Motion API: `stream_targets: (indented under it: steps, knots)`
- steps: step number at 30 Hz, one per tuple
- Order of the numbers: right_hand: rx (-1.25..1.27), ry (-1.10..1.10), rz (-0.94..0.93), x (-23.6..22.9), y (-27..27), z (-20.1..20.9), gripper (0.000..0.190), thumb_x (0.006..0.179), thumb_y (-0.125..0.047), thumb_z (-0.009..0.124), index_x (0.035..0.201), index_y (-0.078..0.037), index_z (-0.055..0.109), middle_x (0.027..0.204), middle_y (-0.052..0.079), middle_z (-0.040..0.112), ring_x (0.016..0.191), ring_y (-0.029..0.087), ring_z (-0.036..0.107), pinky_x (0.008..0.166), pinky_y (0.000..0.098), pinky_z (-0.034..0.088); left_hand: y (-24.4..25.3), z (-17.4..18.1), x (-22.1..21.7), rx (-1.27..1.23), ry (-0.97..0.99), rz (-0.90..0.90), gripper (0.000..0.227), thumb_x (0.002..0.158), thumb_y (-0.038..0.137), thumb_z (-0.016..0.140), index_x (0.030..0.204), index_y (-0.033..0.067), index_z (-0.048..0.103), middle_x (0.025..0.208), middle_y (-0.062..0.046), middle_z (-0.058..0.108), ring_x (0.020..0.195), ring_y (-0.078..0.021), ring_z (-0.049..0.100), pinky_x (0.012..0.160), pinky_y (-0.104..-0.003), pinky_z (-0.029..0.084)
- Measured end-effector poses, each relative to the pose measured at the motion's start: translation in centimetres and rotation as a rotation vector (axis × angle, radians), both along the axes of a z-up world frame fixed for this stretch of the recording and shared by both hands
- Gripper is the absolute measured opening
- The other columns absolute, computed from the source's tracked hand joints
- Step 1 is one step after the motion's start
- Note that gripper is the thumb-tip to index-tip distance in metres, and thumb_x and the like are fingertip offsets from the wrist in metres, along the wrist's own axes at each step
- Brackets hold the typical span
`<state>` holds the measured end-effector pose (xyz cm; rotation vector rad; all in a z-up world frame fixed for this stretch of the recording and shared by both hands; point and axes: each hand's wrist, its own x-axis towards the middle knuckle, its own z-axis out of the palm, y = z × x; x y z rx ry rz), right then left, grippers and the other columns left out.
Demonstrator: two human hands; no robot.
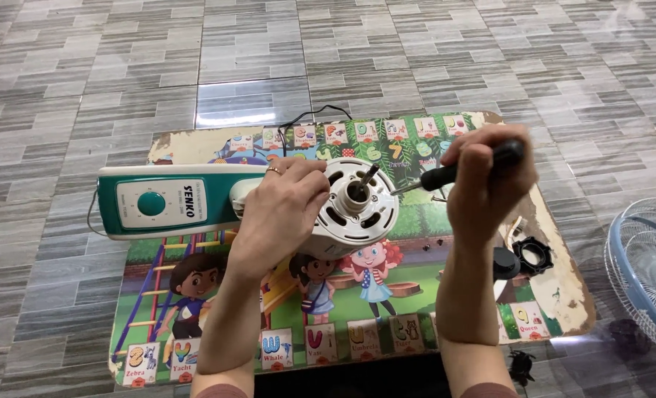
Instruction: Reassembling the motor housing and internal components of an electric fan using a screwdriver
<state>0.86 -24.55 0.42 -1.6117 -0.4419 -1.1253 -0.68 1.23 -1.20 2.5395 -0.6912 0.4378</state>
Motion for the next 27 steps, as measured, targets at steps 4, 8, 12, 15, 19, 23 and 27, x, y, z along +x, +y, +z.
stream_targets:
  steps: [4, 8, 12, 15, 19, 23, 27]
  knots:
    - [-0.025, -0.019, 0.005, 0.8, 1.4, -0.3, 0.025, 0.106, -0.013, 0.059, 0.084, -0.004, 0.053, 0.063, 0.006, 0.06, 0.058, 0.023, 0.061, 0.068, 0.0315, 0.049, 0.1, -0.7, 0.4, -0.012, -0.032, -0.012, 0.015, 0.103, 0.027, 0.062, 0.095, 0.017, 0.07, 0.112, -0.001, 0.069, 0.121, -0.0267, 0.06, 0.068, -0.044, 0.063]
    - [-0.064, 0.014, 0.049, 1.2, 2.0, -0.7, 0.018, 0.105, -0.005, 0.057, 0.087, -0.003, 0.055, 0.064, 0.007, 0.061, 0.059, 0.02, 0.061, 0.067, 0.0315, 0.049, 0.1, -0.7, 0.4, -0.007, -0.027, -0.014, 0.015, 0.103, 0.027, 0.062, 0.095, 0.0169, 0.071, 0.113, -0.002, 0.069, 0.121, -0.0269, 0.059, 0.066, -0.044, 0.064]
    - [-0.087, 0.049, 0.067, 1.3, 2.2, -0.9, 0.015, 0.104, -0.001, 0.056, 0.089, -0.002, 0.055, 0.065, 0.008, 0.061, 0.061, 0.021, 0.064, 0.07, 0.033, 0.051, 0.0, -0.4, 0.3, -0.02, -0.032, -0.028, 0.015, 0.103, 0.025, 0.063, 0.096, 0.016, 0.072, 0.112, -0.005, 0.069, 0.119, -0.0287, 0.06, 0.066, -0.046, 0.064]
    - [-0.088, 0.061, 0.075, 1.2, 2.3, -0.9, 0.015, 0.105, -0.002, 0.056, 0.09, -0.003, 0.055, 0.065, 0.007, 0.061, 0.062, 0.021, 0.064, 0.07, 0.0329, 0.05, 0.0, -0.4, 0.3, -0.01, -0.041, -0.02, 0.015, 0.103, 0.026, 0.062, 0.096, 0.0164, 0.071, 0.114, -0.004, 0.069, 0.12, -0.0282, 0.059, 0.066, -0.046, 0.064]
    - [-0.106, 0.055, 0.063, 1.7, 1.8, -1.5, 0.017, 0.107, -0.011, 0.063, 0.094, -0.002, 0.057, 0.067, 0.007, 0.063, 0.058, 0.02, 0.063, 0.064, 0.0304, 0.05, 0.0, -0.2, 0.2, -0.002, -0.032, -0.021, 0.014, 0.103, 0.026, 0.062, 0.097, 0.0169, 0.072, 0.113, -0.004, 0.068, 0.119, -0.0276, 0.059, 0.069, -0.044, 0.064]
    - [-0.13, -0.119, -0.025, 1.1, 2.8, -1.1, 0.058, 0.102, -0.027, 0.08, 0.134, 0.005, 0.042, 0.114, 0.015, 0.055, 0.076, 0.025, 0.071, 0.079, 0.0363, 0.058, 0.0, -0.5, 0.4, 0.008, -0.072, -0.021, 0.014, 0.102, 0.026, 0.063, 0.096, 0.0165, 0.071, 0.113, -0.004, 0.068, 0.118, -0.0275, 0.06, 0.067, -0.043, 0.064]
    - [-0.196, -0.013, -0.118, 0.7, 3.4, 0.1, 0.024, 0.097, 0.009, 0.066, 0.118, 0.004, 0.056, 0.062, 0.005, 0.058, 0.055, 0.022, 0.066, 0.054, 0.0275, 0.048, -0.1, -0.5, 0.5, -0.023, -0.073, -0.009, 0.013, 0.1, 0.027, 0.064, 0.098, 0.0165, 0.071, 0.112, -0.005, 0.069, 0.113, -0.0321, 0.063, 0.065, -0.047, 0.064]
